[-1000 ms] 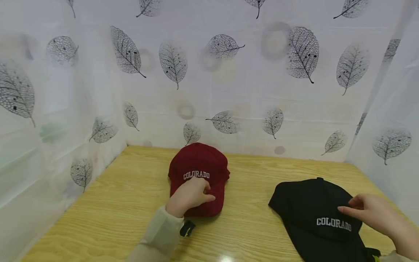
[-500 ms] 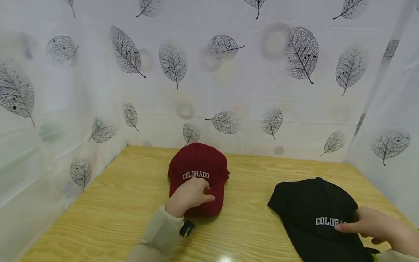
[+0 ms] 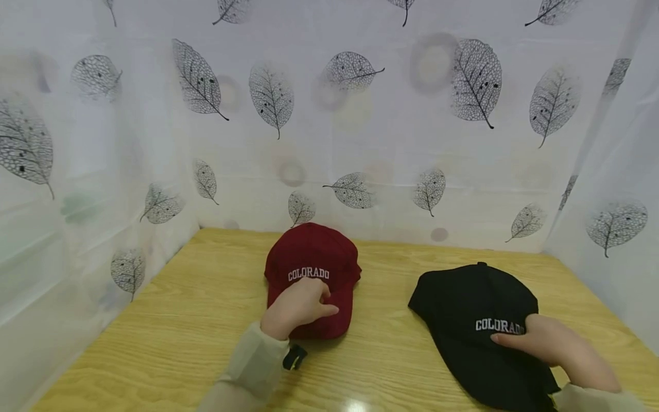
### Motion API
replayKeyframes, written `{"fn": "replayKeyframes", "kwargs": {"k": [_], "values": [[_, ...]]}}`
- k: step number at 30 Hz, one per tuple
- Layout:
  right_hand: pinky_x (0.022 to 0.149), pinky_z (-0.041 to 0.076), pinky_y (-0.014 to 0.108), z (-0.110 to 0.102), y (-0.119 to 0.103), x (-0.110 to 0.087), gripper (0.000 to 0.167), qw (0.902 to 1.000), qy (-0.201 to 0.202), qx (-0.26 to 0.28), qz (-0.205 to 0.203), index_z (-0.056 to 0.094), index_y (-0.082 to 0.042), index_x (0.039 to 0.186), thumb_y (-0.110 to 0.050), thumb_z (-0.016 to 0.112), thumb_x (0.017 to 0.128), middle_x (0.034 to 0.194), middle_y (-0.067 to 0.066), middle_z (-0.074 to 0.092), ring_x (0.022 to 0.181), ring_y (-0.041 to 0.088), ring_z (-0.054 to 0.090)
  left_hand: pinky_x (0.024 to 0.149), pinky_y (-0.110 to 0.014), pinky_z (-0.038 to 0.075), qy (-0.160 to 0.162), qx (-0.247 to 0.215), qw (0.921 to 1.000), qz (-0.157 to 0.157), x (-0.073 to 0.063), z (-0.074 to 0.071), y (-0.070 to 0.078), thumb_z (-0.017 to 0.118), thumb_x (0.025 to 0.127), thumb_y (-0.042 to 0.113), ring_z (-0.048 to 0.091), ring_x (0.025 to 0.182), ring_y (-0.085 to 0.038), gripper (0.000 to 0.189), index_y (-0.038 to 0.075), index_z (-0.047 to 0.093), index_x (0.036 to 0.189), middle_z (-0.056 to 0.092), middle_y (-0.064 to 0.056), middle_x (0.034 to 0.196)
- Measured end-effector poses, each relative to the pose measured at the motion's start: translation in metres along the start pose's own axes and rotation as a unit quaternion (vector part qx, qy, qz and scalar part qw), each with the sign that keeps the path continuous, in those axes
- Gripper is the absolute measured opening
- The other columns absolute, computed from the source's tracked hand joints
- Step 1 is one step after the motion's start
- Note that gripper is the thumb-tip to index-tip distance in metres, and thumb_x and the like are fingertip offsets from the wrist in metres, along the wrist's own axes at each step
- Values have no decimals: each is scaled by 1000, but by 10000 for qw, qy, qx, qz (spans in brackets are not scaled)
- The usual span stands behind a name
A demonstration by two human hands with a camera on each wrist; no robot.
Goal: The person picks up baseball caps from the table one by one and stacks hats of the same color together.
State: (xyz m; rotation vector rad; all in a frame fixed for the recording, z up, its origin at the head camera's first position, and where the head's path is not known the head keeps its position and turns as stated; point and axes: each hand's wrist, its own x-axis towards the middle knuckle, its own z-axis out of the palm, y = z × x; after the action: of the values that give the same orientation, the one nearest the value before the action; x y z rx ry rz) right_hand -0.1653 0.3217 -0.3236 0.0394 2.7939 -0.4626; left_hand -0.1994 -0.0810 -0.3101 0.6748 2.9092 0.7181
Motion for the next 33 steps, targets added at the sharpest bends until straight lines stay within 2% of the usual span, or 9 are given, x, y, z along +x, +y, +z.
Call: {"fn": "replayKeyframes", "kwargs": {"k": [4, 8, 12, 16, 26, 33], "values": [[54, 42, 37, 0, -11, 8, 66, 9997, 50, -237, -35, 54, 8, 74, -58, 55, 75, 60, 4, 48, 55, 19, 50, 67, -32, 46, -3, 20, 10000, -20, -1, -2, -1, 68, 77, 23, 55, 73, -14, 21, 4, 65, 85, 63, -4, 84], [62, 44, 44, -2, -21, 15, 77, 9994, 81, -329, -100, 54, 16, 84, -60, 55, 74, 72, 11, 57, 66, 25, 56, 68, -32, 46, -8, 21, 10000, -47, -2, -3, -3, 68, 77, 23, 56, 74, -15, 21, 4, 65, 85, 62, -4, 84], [56, 42, 38, -1, -31, 19, 70, 9996, 125, -222, -70, 54, 7, 73, -62, 54, 73, 61, 5, 49, 57, 21, 52, 68, -32, 45, -29, 23, 9999, -136, -3, -4, -4, 68, 77, 24, 55, 75, -14, 22, 4, 65, 86, 62, -4, 85], [51, 36, 32, 1, -40, 23, 60, 9995, 271, -164, -54, 47, -4, 60, -63, 55, 73, 52, 1, 35, 47, 16, 43, 68, -31, 45, -75, -2, 9997, -216, -4, -3, -5, 68, 77, 25, 55, 74, -14, 24, 4, 65, 87, 62, -4, 85], [46, 34, 30, 2, -53, 36, 57, 9989, 458, 10, -92, 40, -9, 54, -61, 57, 71, 46, 0, 34, 40, 14, 37, 67, -31, 45, -64, -23, 9999, -109, -3, 0, -5, 69, 76, 24, 55, 73, -13, 23, 3, 65, 87, 62, -3, 84], [46, 34, 30, 1, -54, 41, 57, 9985, 522, -6, -160, 39, -10, 52, -61, 55, 73, 46, 0, 34, 41, 15, 39, 68, -32, 46, -135, -4, 9998, -152, -2, 1, -5, 68, 77, 25, 55, 74, -13, 25, 3, 65, 88, 62, -3, 85]]}}
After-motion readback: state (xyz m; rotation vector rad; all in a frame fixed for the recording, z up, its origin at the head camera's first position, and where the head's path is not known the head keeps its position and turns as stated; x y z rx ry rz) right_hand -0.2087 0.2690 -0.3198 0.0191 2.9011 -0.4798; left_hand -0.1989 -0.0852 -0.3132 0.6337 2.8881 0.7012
